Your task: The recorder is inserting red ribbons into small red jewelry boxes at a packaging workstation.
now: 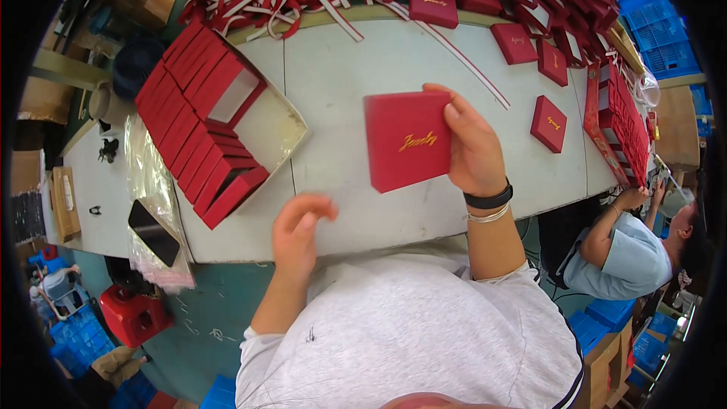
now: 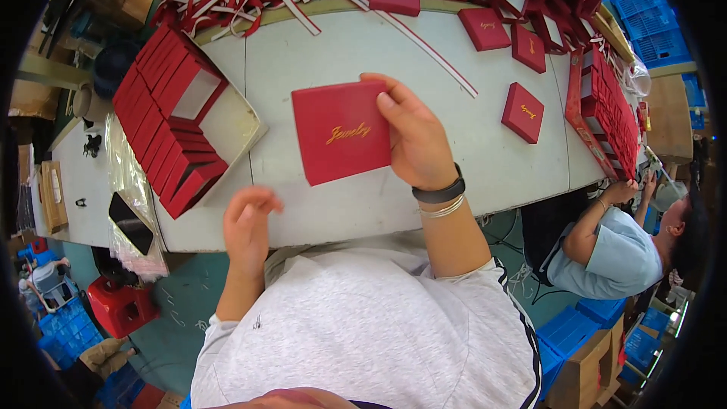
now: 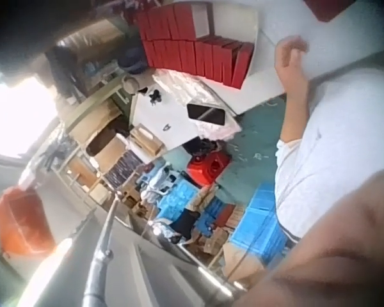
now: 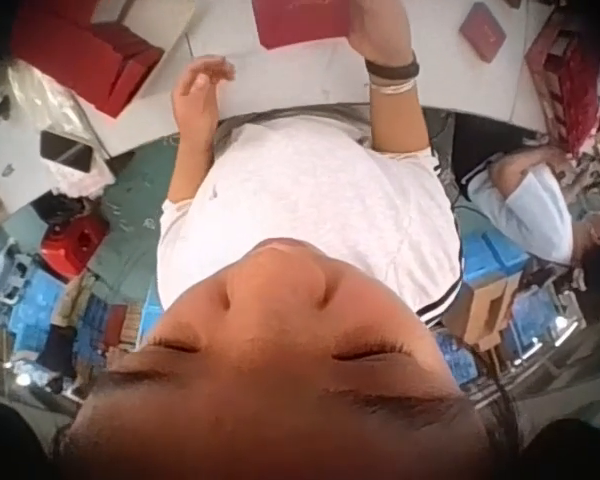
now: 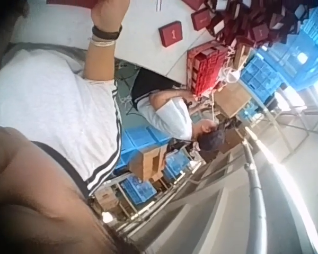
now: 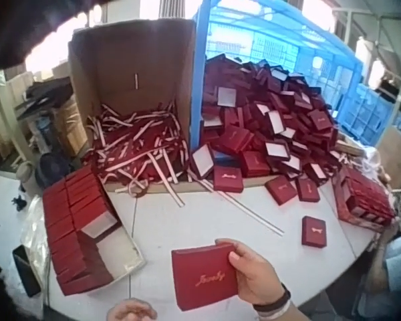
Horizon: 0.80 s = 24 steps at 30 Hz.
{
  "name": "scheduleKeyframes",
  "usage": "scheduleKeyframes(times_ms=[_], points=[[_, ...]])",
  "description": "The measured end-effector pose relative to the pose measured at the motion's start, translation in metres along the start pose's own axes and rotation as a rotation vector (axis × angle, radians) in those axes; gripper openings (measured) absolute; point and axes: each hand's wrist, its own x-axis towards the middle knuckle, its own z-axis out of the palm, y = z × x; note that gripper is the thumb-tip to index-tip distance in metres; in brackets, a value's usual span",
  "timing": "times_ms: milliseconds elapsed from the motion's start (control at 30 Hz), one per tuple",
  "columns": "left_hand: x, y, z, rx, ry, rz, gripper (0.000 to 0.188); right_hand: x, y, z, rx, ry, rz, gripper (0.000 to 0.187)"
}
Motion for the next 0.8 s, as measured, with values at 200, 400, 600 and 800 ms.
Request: scheduleKeyframes(times_ms=[200, 400, 600, 800], points=[[0.013, -0.026, 0.035, -0.145, -0.104, 0.065, 0.049, -0.017, 0.046, 0.021, 0.249, 0.081, 0.207, 0.030], [-0.001, -0.009, 0.029, -0.129, 0.122, 0.125, 0.039, 0.016, 0.068, -0.014, -0.698, 0.131, -0.152, 0.029], [-0.018, 0.017, 0.020, 0.251, 0.017, -0.006, 0.037, 0.128, 0.040, -0.025, -1.244, 0.204, -0.449, 0.029], [-0.020, 0.031, 0.032, 0.734, -0.170, -0.310, 0.054, 0.222, 0.050, -0.026, -1.729, 0.305, -0.300, 0.035]])
